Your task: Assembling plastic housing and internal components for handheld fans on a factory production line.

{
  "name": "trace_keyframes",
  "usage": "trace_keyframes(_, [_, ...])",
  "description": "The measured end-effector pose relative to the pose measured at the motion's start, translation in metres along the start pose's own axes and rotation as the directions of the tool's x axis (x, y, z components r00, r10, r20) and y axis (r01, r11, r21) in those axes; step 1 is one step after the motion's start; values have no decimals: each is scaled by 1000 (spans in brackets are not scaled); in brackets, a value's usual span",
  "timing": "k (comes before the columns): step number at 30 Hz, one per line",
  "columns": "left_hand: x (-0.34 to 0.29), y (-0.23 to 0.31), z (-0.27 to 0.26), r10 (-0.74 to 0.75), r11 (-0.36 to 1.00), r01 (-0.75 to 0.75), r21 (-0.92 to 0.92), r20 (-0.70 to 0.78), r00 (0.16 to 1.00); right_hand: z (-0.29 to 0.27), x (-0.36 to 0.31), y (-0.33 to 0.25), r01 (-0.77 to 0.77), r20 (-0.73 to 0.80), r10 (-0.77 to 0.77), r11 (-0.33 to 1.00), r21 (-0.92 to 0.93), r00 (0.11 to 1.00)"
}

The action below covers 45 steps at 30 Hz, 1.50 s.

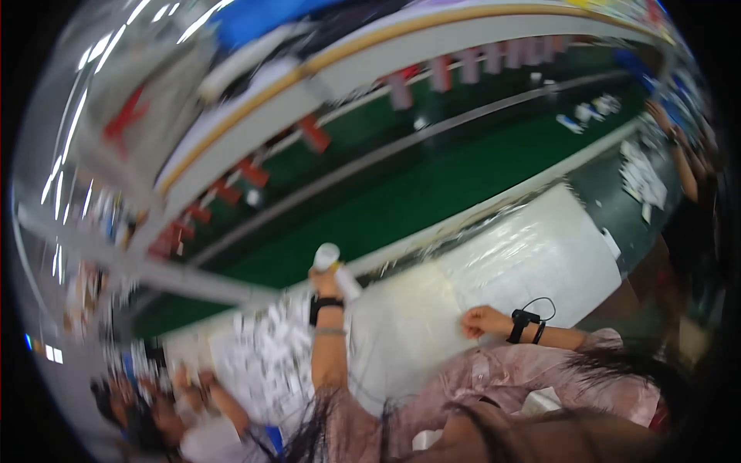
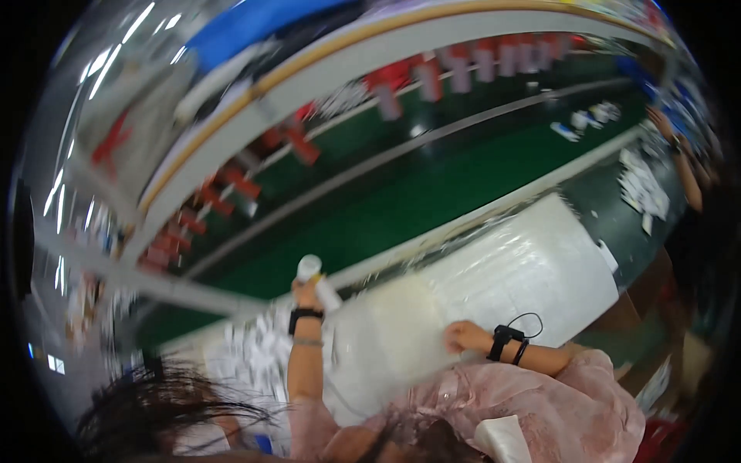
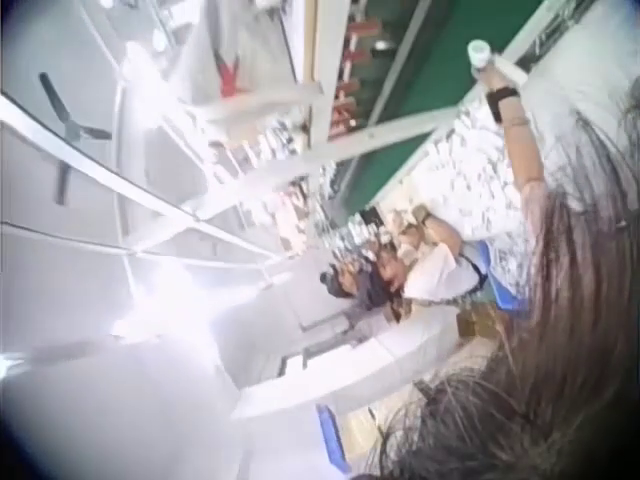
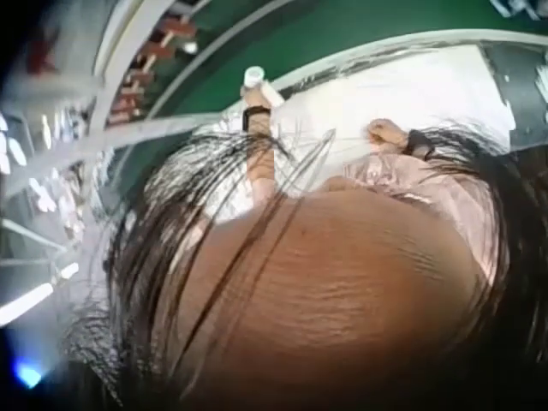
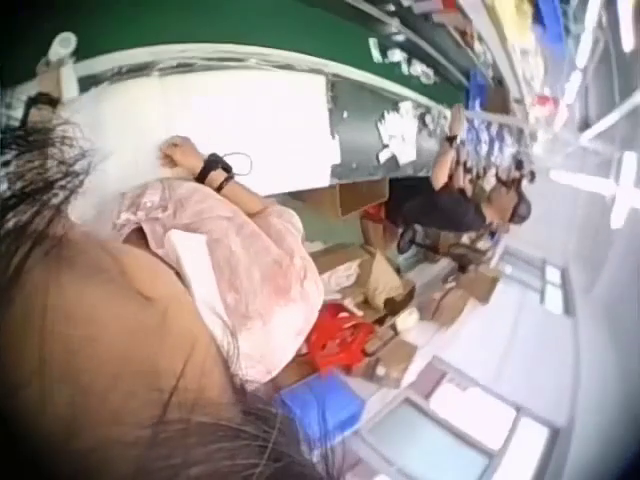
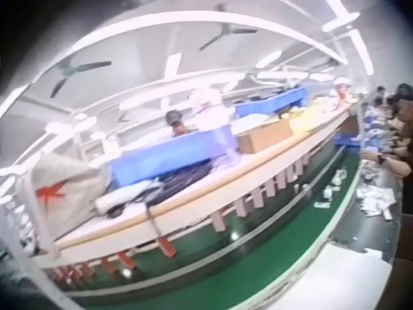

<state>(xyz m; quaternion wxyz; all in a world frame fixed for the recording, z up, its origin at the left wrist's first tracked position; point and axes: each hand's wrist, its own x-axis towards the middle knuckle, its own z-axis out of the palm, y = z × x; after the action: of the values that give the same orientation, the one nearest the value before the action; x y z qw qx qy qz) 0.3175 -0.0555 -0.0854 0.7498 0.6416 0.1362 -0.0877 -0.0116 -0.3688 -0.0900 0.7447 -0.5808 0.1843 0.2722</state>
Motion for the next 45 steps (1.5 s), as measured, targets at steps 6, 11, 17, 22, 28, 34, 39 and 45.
trace_keyframes(6, [76,5,-58,538,377,-292,879,49,842,6,5,-5,55,-27,-63,968,-244,998])
trace_keyframes(11, [71,-12,-25,558,142,-200,970,88,825,8,-8,-24,49,-119,-83,964,-261,989])
trace_keyframes(17, [85,-31,-49,793,208,-361,909,60,606,10,-5,-34,112,-95,-149,941,-320,984])
trace_keyframes(22, [43,-55,-16,875,209,-278,938,-52,482,-8,6,-9,32,-16,-39,951,-309,999])
trace_keyframes(28, [11,-88,-22,918,-106,-182,978,166,360,4,0,-16,24,-29,-35,947,-321,999])
trace_keyframes(34, [-31,-85,-5,861,-380,-9,925,357,361,-2,3,-7,80,-36,-99,933,-352,994])
trace_keyframes(39, [-76,-92,-7,598,-185,-121,975,210,773,7,2,-13,73,-33,-89,941,-331,995])
trace_keyframes(45, [-99,-111,8,799,-65,-364,929,268,539,2,-2,-10,107,-59,-134,937,-333,989])
